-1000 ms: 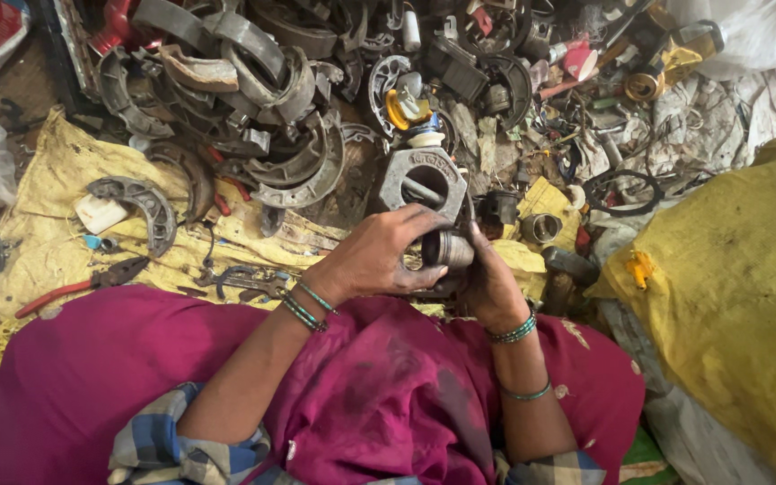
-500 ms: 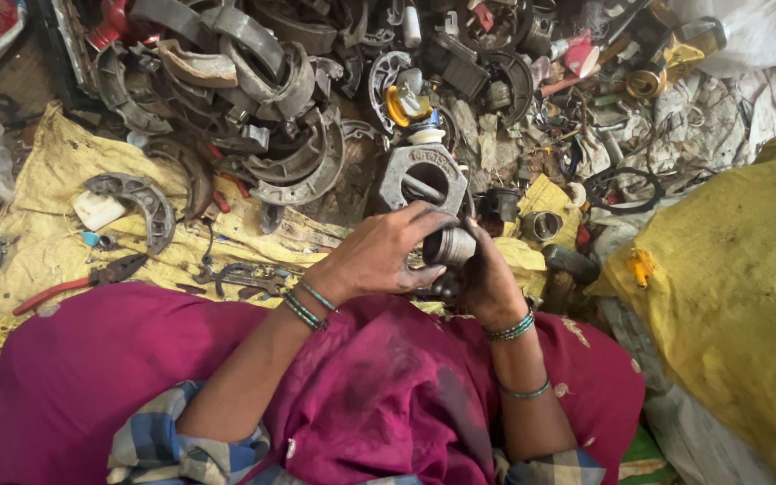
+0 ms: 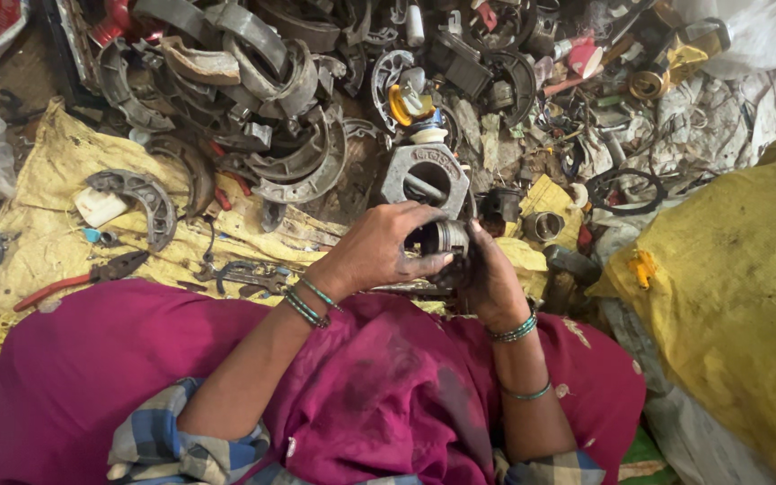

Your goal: The person sits on the floor and uses a small metal tool to scrape and clean the inside of a cylindrical metal part. They repeatedly rotate the part and scrape its inner surface, occasionally pausing to inspect it.

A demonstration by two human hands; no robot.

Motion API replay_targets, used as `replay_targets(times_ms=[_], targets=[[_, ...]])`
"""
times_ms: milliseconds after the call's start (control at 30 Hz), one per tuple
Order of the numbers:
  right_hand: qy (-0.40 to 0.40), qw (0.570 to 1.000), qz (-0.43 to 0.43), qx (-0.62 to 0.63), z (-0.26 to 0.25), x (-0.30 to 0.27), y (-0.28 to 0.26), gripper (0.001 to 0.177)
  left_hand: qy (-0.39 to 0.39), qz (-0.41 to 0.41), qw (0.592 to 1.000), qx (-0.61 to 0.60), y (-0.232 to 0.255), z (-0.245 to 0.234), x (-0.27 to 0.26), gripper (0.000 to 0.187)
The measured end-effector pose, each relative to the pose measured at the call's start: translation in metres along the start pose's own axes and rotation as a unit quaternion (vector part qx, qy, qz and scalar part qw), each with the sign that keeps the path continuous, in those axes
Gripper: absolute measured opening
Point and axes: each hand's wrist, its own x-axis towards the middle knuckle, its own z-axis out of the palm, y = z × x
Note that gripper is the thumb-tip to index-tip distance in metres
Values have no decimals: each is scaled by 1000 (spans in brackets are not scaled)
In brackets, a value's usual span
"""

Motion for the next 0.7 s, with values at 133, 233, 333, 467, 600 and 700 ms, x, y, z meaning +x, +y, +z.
replay_targets(times_ms=[133,233,333,467,600,700], targets=[[20,1000,-7,-14,-3,0,2,28,3,-2,1000,-7,0,1,0,61],[27,999,-15,-13,-3,1,3,27,12,6,1000,-14,-1,2,0,57],[45,999,-21,-18,0,1,3,26,20,2,999,-31,-2,4,0,55],[57,998,-10,-25,7,0,2,26,26,-16,999,-22,-4,6,0,49],[79,996,19,-46,13,-1,0,26,30,-21,999,3,-7,7,0,47],[80,996,15,-42,14,-1,0,25,21,-31,999,15,-8,8,0,49]])
